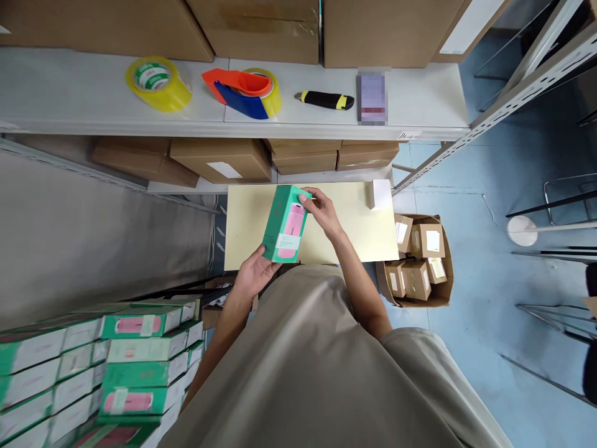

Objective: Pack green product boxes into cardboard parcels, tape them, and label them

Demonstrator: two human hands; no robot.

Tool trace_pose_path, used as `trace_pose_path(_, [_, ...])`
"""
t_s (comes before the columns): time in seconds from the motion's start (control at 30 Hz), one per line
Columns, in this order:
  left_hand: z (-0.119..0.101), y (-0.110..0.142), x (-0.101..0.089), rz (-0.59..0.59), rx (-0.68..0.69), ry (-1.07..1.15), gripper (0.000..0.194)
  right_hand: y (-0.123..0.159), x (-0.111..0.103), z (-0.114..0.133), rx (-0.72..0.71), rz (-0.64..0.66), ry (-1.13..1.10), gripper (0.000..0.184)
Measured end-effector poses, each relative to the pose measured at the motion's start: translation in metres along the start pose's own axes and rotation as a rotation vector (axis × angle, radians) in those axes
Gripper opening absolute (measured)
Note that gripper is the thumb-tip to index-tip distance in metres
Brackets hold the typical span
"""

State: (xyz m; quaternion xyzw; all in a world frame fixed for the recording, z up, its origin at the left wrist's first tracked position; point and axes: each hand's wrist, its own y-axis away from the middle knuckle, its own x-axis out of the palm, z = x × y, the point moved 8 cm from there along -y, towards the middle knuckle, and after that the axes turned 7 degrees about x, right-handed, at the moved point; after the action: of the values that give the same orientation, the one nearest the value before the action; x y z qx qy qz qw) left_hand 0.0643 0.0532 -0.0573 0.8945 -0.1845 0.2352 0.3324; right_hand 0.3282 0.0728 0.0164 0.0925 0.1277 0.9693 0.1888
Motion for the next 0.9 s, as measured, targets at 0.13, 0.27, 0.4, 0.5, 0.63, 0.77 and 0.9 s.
trace_pose_path(0.13, [0.011,0.003,-0.007,0.003,-0.107,0.066,0.034,0.001,0.006,0.001,0.035,0.056,-0.031,0.067])
trace_pose_path(0.27, [0.008,-0.001,0.001,-0.005,-0.004,0.006,0.046,-0.003,0.003,-0.001,0.016,-0.024,0.004,0.068])
trace_pose_path(0.4, [0.006,-0.001,0.012,-0.040,0.079,-0.034,0.065,-0.004,-0.007,-0.007,0.022,-0.121,0.035,0.069])
trace_pose_path(0.5, [0.004,0.001,0.015,-0.062,0.109,-0.033,0.062,-0.004,-0.011,-0.010,0.025,-0.126,0.030,0.069])
trace_pose_path(0.63, [0.004,0.003,0.014,-0.110,0.079,0.051,0.047,-0.005,-0.012,-0.012,0.022,-0.090,0.030,0.070])
trace_pose_path(0.77, [0.007,0.005,0.014,-0.145,-0.021,0.178,0.025,-0.005,-0.012,-0.008,-0.001,-0.046,0.001,0.064])
trace_pose_path(0.9, [0.016,0.006,0.018,-0.122,-0.142,0.266,0.026,-0.002,-0.006,-0.002,0.007,0.059,-0.100,0.056])
